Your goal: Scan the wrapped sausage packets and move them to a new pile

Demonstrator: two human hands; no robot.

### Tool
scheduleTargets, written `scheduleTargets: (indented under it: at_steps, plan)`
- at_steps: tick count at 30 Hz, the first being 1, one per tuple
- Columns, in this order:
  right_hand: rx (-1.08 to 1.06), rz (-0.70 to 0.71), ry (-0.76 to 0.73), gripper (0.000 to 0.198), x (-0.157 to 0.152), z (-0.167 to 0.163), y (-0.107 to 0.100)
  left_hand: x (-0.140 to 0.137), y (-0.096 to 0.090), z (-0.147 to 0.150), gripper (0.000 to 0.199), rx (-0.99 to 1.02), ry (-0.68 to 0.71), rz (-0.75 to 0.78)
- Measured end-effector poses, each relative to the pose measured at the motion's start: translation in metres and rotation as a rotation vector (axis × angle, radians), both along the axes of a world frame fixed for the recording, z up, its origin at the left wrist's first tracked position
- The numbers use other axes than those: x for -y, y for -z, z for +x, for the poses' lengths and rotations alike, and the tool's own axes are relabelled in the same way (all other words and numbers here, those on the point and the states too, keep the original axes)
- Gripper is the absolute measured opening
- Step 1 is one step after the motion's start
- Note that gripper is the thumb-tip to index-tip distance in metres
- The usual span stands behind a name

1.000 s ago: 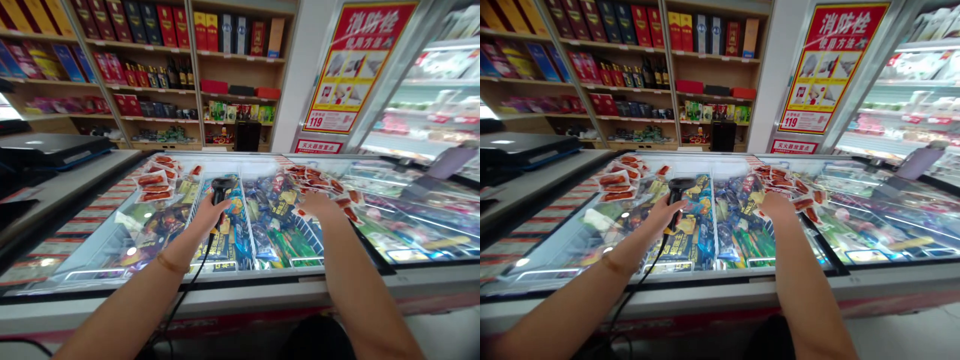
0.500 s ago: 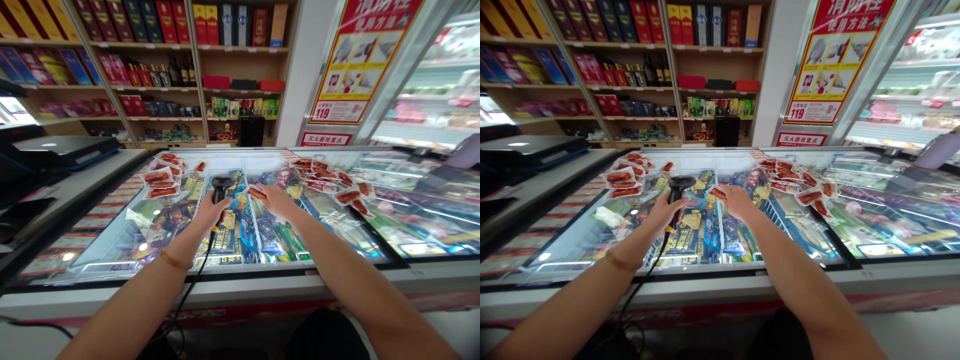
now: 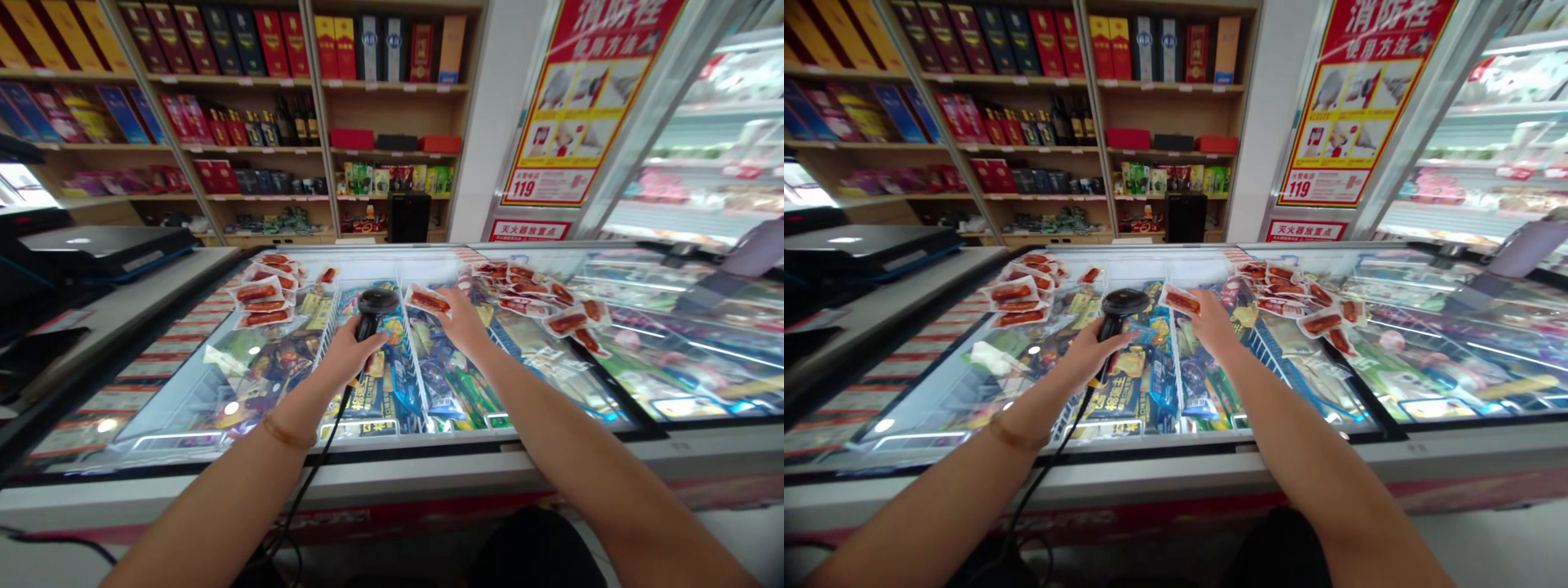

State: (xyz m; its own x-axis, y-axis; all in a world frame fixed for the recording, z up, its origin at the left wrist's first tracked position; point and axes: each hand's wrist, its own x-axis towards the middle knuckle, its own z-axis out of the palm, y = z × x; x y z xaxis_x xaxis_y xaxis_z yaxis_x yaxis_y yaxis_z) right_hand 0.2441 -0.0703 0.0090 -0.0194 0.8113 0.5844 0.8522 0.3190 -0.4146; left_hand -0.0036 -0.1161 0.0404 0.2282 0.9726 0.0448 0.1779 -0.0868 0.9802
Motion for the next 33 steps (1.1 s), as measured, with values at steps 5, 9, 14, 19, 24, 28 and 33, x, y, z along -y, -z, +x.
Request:
scheduleTargets:
  at_steps: [5,9,14,19,24,28,33]
  plan:
    - [0.0,0.119,0.013,0.04,0.0,0.007,-0.002,0.003,0.0,0.001,0.034,0.003,0.11,0.005]
    - [0.021,0.126,0.014,0.042,0.005,0.004,-0.006,0.006,-0.002,0.002,0.034,-0.012,0.129,0.002]
    - [0.02,0.126,0.012,0.041,0.01,-0.002,-0.009,0.007,-0.002,0.001,0.034,-0.023,0.151,0.004]
    - [0.011,0.123,-0.006,0.041,0.013,-0.004,-0.012,0.004,0.001,0.0,0.034,-0.037,0.175,0.01]
    - [0.018,0.092,-0.007,0.041,0.017,-0.006,-0.017,0.003,0.005,0.0,0.035,-0.032,0.145,0.002]
    - [0.02,0.06,-0.004,0.04,0.017,-0.007,-0.018,0.004,0.003,0.001,0.035,0.003,0.151,-0.012]
    - [0.005,0.048,-0.034,0.04,0.009,-0.003,-0.007,0.004,0.002,0.003,0.033,0.047,0.12,-0.022]
